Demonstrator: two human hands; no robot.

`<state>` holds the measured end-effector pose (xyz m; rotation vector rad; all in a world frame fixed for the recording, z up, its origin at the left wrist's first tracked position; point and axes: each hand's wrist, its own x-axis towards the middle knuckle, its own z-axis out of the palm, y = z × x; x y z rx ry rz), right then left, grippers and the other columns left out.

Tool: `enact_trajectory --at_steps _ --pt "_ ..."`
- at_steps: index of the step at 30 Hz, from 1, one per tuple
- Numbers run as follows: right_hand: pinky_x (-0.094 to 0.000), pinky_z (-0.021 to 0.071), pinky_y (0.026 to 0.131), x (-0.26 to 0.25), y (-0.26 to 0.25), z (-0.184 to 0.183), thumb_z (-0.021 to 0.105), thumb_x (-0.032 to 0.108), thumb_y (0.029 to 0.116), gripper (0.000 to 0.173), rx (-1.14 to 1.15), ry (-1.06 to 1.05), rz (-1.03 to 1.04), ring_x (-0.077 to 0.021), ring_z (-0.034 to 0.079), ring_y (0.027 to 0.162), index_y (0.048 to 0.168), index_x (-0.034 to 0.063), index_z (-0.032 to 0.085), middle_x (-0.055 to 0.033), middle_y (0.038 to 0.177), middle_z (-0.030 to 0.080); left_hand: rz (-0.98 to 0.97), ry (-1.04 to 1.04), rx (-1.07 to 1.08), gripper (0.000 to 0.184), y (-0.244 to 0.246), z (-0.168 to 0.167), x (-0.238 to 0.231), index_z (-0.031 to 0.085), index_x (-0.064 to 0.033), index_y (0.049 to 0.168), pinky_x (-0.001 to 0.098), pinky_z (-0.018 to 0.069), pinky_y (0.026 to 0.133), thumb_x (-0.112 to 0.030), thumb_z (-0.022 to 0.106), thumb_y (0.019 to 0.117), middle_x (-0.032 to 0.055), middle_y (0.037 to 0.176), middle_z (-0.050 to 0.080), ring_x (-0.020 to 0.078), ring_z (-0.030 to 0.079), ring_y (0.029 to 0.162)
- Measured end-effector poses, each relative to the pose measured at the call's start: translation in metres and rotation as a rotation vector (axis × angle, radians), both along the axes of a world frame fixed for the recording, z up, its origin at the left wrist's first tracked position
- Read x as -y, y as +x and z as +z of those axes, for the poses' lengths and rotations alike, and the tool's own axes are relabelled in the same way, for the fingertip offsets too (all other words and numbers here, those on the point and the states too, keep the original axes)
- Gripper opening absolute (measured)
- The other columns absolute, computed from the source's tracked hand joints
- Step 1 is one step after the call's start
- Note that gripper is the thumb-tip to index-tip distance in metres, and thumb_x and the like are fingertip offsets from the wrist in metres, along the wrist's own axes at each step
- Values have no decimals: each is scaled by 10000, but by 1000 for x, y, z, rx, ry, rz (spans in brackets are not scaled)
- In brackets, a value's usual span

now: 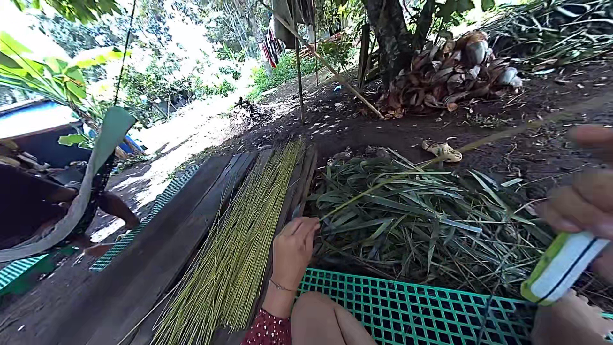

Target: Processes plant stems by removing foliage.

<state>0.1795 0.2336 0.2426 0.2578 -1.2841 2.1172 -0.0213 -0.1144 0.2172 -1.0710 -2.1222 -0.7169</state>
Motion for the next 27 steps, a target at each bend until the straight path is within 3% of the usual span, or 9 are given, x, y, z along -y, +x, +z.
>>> enact_trajectory --at_steps 3,5,7,9,13,15,17,22,27 --pt "-143 470 515 67 -3 26 381 440 1076 411 284 137 265 40 509 512 1313 220 635 164 622 544 -149 567 108 128 13 20 -24 736 55 980 197 595 766 -52 679 940 57 922 740 47 706 816" --pt "-135 448 507 87 -9 19 360 336 1067 426 406 201 410 41 494 524 1374 164 599 153 650 541 -306 867 276 88 31 25 -41 701 -97 975 211 620 736 -21 682 934 -85 895 746 18 716 793" --pt "-133 444 529 98 -14 12 315 267 1069 440 469 226 512 39 490 550 1439 141 517 146 679 523 -418 1037 392 181 52 22 -55 692 -169 965 221 624 732 2 632 960 -99 881 760 41 734 797" --pt "-132 448 539 103 -16 11 315 248 1067 449 473 208 555 37 492 549 1470 127 474 142 674 512 -518 1137 475 127 74 16 -67 710 -193 961 210 621 738 -76 662 975 -70 900 769 56 743 828" --pt "-121 446 543 108 -14 13 354 228 1068 425 432 148 619 40 493 554 1473 139 448 141 675 489 -672 1207 543 48 107 6 -85 726 -210 987 197 620 765 -201 726 941 -53 974 766 57 746 903" --pt "-120 434 536 110 -13 14 360 208 1082 390 395 114 586 43 483 551 1431 126 514 144 671 489 -708 1216 537 58 118 3 -89 724 -208 1007 195 617 774 -206 713 950 -53 997 763 54 742 929" --pt "-124 425 521 105 -14 12 365 209 1088 363 355 68 493 45 477 537 1357 110 586 148 652 501 -699 1219 516 61 123 -1 -87 707 -219 1032 190 607 802 -212 680 977 -68 1021 754 45 731 962" --pt "-131 426 505 84 -13 20 317 176 1091 373 357 -7 243 33 459 499 1326 86 592 134 603 468 -656 1319 567 42 119 -6 -70 700 -200 1002 185 603 810 -188 663 988 -48 999 759 49 734 949" --pt "-116 406 508 89 -10 18 341 161 1088 368 340 105 300 48 454 518 1335 87 603 150 627 476 -700 1050 540 157 121 -7 -76 696 -262 1089 197 589 875 -196 724 949 -108 1103 740 35 708 1040"
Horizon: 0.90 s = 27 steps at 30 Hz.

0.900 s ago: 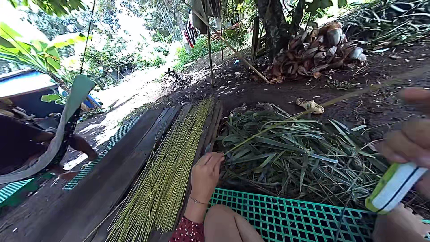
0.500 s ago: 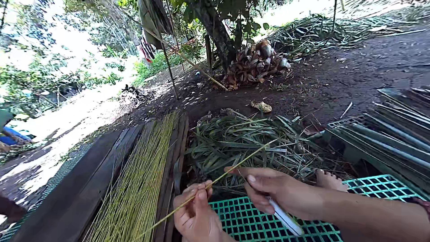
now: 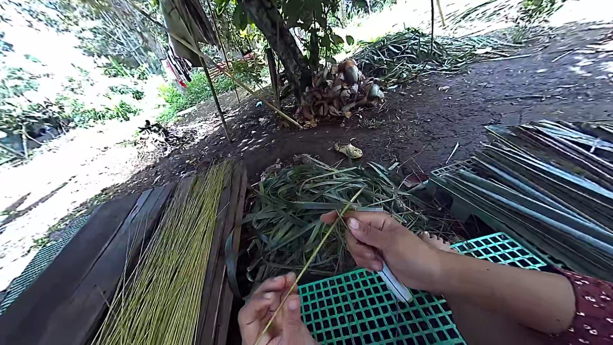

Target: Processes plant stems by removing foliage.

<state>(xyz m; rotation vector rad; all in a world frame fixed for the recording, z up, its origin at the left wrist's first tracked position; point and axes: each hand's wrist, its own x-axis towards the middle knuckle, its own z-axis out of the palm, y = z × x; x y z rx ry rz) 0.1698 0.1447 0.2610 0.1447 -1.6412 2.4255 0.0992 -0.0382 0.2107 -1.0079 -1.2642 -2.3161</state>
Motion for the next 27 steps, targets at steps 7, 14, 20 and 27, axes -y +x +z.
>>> enact_trajectory --at_steps 7,14,20,27 --pt "-95 375 482 11 8 0 385 190 1083 363 42 163 360 64 439 520 1392 106 558 141 660 471 84 -81 -97 73 10 -3 -23 724 -241 1009 166 585 832 -199 729 949 -133 1029 744 -12 707 949" --pt "-95 341 471 -1 5 7 398 157 1075 348 30 144 108 73 402 501 1320 75 632 168 618 444 109 -75 -129 66 18 -6 -26 714 -206 1007 212 612 841 -160 719 960 -112 1061 741 39 729 963" --pt "-104 373 478 -9 4 7 357 167 1074 366 107 109 53 56 421 489 1334 88 603 145 602 443 91 -38 -53 32 18 -11 -33 701 -206 962 194 617 788 -182 721 958 -102 1010 744 33 735 903" --pt "-93 343 475 2 -4 4 417 147 1074 325 72 241 114 77 404 508 1296 55 637 162 621 441 -24 63 94 43 21 -10 -33 714 -178 954 207 621 774 -149 740 936 -53 963 747 51 736 860"
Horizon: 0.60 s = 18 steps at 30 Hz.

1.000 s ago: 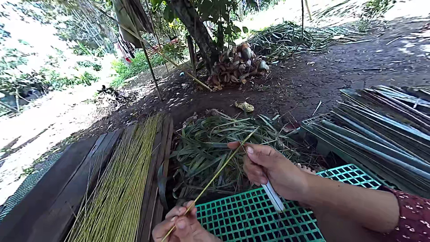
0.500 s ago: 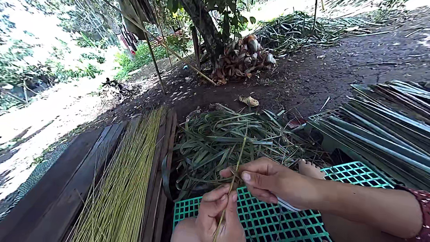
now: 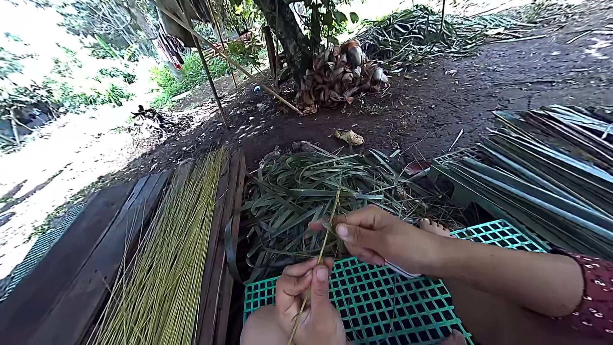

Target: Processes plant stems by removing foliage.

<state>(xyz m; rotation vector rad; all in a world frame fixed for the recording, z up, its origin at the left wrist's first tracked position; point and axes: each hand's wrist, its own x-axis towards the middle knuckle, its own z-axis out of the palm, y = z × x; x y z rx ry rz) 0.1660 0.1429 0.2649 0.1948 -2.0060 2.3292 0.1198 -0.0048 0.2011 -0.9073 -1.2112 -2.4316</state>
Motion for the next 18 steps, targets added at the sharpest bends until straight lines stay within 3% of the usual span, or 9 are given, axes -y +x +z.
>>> enact_trajectory --at_steps 2,5,7,10,12,15,18 --pt "-104 357 470 -13 -5 5 375 136 1078 367 16 -105 -212 56 401 477 1323 54 635 132 587 443 -10 12 19 36 1 -2 2 710 -171 945 212 627 770 -145 734 940 -43 962 749 62 744 853" --pt "-141 390 421 -45 -9 7 298 274 1125 401 -10 -266 -506 9 389 416 1346 141 605 91 542 391 16 -7 -18 37 -1 -2 13 707 -182 962 208 622 781 -146 714 956 -56 983 753 61 743 879" --pt "-150 410 441 -48 -2 2 277 292 1111 414 9 -252 -399 6 415 426 1383 165 562 93 538 408 116 -80 -101 60 -8 -6 14 710 -203 977 212 621 799 -146 715 958 -91 1011 745 52 737 911" --pt "-106 393 465 -24 6 1 385 223 1074 386 135 -102 51 47 434 477 1403 110 552 124 606 450 283 -212 -291 60 -18 -15 9 700 -203 985 217 617 847 -147 712 967 -128 1053 724 32 721 972" --pt "-99 376 460 -7 6 5 409 220 1084 353 211 -37 202 51 422 484 1378 116 574 125 638 445 326 -278 -432 31 -23 -15 10 668 -168 1000 209 590 904 -141 681 990 -123 1089 711 19 695 1039" --pt "-98 361 456 -2 6 5 408 186 1087 319 219 -43 179 54 410 480 1317 94 610 127 630 439 365 -343 -581 46 -28 -11 13 605 -119 986 211 576 928 -127 642 1012 -88 1100 689 18 679 1067" --pt "-98 353 453 -14 0 7 392 146 1083 324 153 -93 -32 60 405 465 1261 64 651 135 582 444 390 -374 -656 76 -33 -9 15 581 -106 969 228 608 872 -117 645 1009 -50 1082 692 48 704 1022"
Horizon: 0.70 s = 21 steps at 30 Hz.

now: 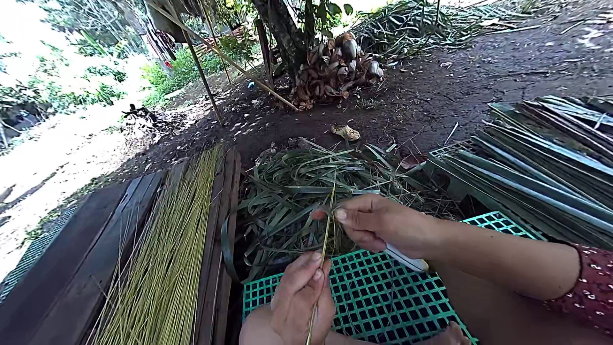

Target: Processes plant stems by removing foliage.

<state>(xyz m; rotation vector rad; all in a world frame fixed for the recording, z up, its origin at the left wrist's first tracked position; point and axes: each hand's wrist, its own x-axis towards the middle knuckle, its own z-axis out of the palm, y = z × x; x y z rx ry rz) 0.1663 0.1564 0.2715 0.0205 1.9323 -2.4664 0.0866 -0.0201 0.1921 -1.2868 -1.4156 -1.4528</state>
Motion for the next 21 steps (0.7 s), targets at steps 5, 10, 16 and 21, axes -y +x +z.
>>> enact_trajectory --at_steps 5,10,16,21 --pt "-104 369 451 -16 -5 -3 353 152 1098 358 21 -29 -108 39 417 454 1292 56 638 94 576 456 -12 -36 -50 102 -7 -1 -5 551 -87 943 226 605 863 -92 629 1008 -17 1047 685 55 704 1002" --pt "-96 344 443 -9 -1 -2 402 184 1090 299 81 80 199 60 391 465 1270 100 626 136 604 419 -49 -38 -79 120 -19 -2 -4 547 -72 914 237 600 880 -70 628 1003 1 1033 687 68 704 1005" --pt "-144 339 406 -92 -39 -24 338 289 1128 343 129 -97 -672 10 346 416 1264 122 605 103 571 371 -3 -47 -63 122 -12 -2 18 555 -85 917 222 607 849 -100 632 1009 -25 1051 687 58 706 982" --pt "-365 484 593 -118 -39 -120 506 365 1081 562 468 759 -378 -214 542 616 1533 46 408 -144 817 575 10 -123 46 151 -23 -2 33 552 -103 884 262 614 900 -109 663 987 -23 1010 692 91 709 1030"
